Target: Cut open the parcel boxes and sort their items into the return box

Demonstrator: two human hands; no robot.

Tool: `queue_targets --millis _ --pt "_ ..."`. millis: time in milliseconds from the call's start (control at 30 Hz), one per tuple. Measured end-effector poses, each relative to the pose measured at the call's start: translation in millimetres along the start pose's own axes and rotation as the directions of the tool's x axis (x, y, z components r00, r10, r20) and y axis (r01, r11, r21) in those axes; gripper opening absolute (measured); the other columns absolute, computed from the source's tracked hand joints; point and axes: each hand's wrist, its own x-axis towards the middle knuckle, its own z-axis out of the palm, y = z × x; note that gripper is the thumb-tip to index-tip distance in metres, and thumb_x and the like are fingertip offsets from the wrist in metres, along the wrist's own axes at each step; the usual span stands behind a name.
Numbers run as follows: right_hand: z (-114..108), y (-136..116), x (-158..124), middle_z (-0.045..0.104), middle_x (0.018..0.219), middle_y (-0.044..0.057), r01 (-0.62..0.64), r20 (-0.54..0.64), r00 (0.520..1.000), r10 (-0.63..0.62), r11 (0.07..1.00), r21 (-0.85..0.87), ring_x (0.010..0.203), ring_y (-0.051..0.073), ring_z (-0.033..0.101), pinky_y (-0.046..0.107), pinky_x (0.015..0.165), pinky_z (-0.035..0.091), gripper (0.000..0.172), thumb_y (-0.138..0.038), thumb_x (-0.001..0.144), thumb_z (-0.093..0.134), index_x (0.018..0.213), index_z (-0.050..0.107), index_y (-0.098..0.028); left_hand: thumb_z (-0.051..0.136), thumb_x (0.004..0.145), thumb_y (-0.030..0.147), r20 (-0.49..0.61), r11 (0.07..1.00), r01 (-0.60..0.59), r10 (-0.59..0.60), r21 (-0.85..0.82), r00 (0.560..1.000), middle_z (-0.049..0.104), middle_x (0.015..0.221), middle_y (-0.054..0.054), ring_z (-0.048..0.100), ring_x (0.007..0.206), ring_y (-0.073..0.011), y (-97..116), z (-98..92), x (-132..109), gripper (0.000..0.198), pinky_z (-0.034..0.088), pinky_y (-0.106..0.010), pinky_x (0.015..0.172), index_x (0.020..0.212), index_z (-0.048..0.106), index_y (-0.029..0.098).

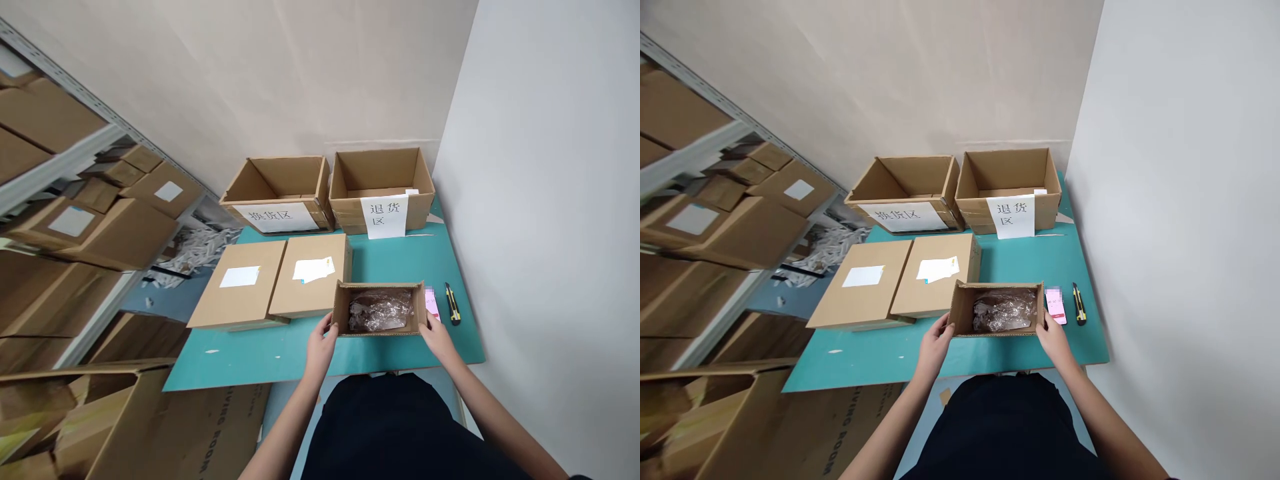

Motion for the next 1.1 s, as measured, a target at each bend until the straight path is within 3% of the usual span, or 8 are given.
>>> queue_targets --millis 167,433,700,833,967,1100 --pt "-1.2 -4.4 -21.2 0.075 0.112 0.007 -0.012 -0.030 0.999 0.011 1.000 -0.010 0.092 0.026 0.070 0.032 0.080 0.052 0.057 -0.030 0.084 0.044 0.139 0.058 -0.021 0.060 0.076 0.046 0.046 1.000 -0.028 0.028 -0.001 0.999 0.074 0.117 -0.013 0.069 0.103 -0.0297 9.0 -7.9 -5.3 0.055 0.053 -0.041 0.091 0.120 0.070 0.014" --pt "11.3 0.2 -48.4 0.074 0.121 0.007 0.021 -0.115 0.993 -0.017 0.999 0.033 0.106 0.026 0.069 0.033 0.088 0.053 0.053 -0.029 0.084 0.045 0.134 0.062 -0.021 0.062 0.076 0.043 0.116 0.998 -0.054 0.056 -0.020 0.992 0.075 0.114 -0.012 0.070 0.100 -0.0289 11.4 -24.9 -13.1 0.052 0.056 -0.041 0.088 0.119 0.070 0.016" --pt "44.6 10.5 -86.5 0.062 0.142 0.007 0.107 -0.264 0.964 -0.045 0.968 0.227 0.129 0.026 0.059 0.041 0.109 0.045 0.061 -0.027 0.083 0.050 0.144 0.055 -0.022 0.062 0.077 0.041 0.206 0.996 -0.078 0.087 -0.051 0.975 0.072 0.119 -0.013 0.069 0.105 -0.0294 -3.5 -45.9 -22.0 0.051 0.056 -0.043 0.090 0.121 0.067 0.016" --pt "67.2 12.5 -119.5 0.062 0.143 0.007 0.076 -0.328 0.944 0.016 0.961 0.265 0.130 0.026 0.057 0.042 0.110 0.044 0.063 -0.024 0.083 0.046 0.145 0.054 -0.021 0.062 0.078 0.040 0.297 0.994 -0.104 0.104 -0.016 0.949 0.072 0.121 -0.013 0.068 0.109 -0.0307 -7.6 -58.2 -30.4 0.050 0.057 -0.044 0.091 0.122 0.067 0.018" --pt "88.9 20.6 -164.4 0.059 0.146 0.007 0.024 -0.438 0.891 0.121 0.950 0.312 0.136 0.027 0.052 0.042 0.112 0.042 0.064 -0.028 0.084 0.047 0.147 0.052 -0.021 0.061 0.079 0.039 0.425 0.989 -0.150 0.130 0.014 0.896 0.071 0.123 -0.012 0.067 0.112 -0.0308 -6.1 -59.9 -42.2 0.050 0.058 -0.042 0.089 0.124 0.066 0.018" --pt "110.1 40.3 -220.4 0.059 0.146 0.007 0.039 -0.545 0.766 0.341 0.821 0.569 0.135 0.032 0.051 0.045 0.111 0.043 0.061 -0.042 0.083 0.059 0.142 0.058 -0.023 0.059 0.081 0.036 0.592 0.975 -0.219 0.152 0.043 0.792 0.072 0.124 -0.010 0.068 0.112 -0.0292 -2.1 -41.0 -55.2 0.049 0.058 -0.039 0.087 0.126 0.066 0.019"
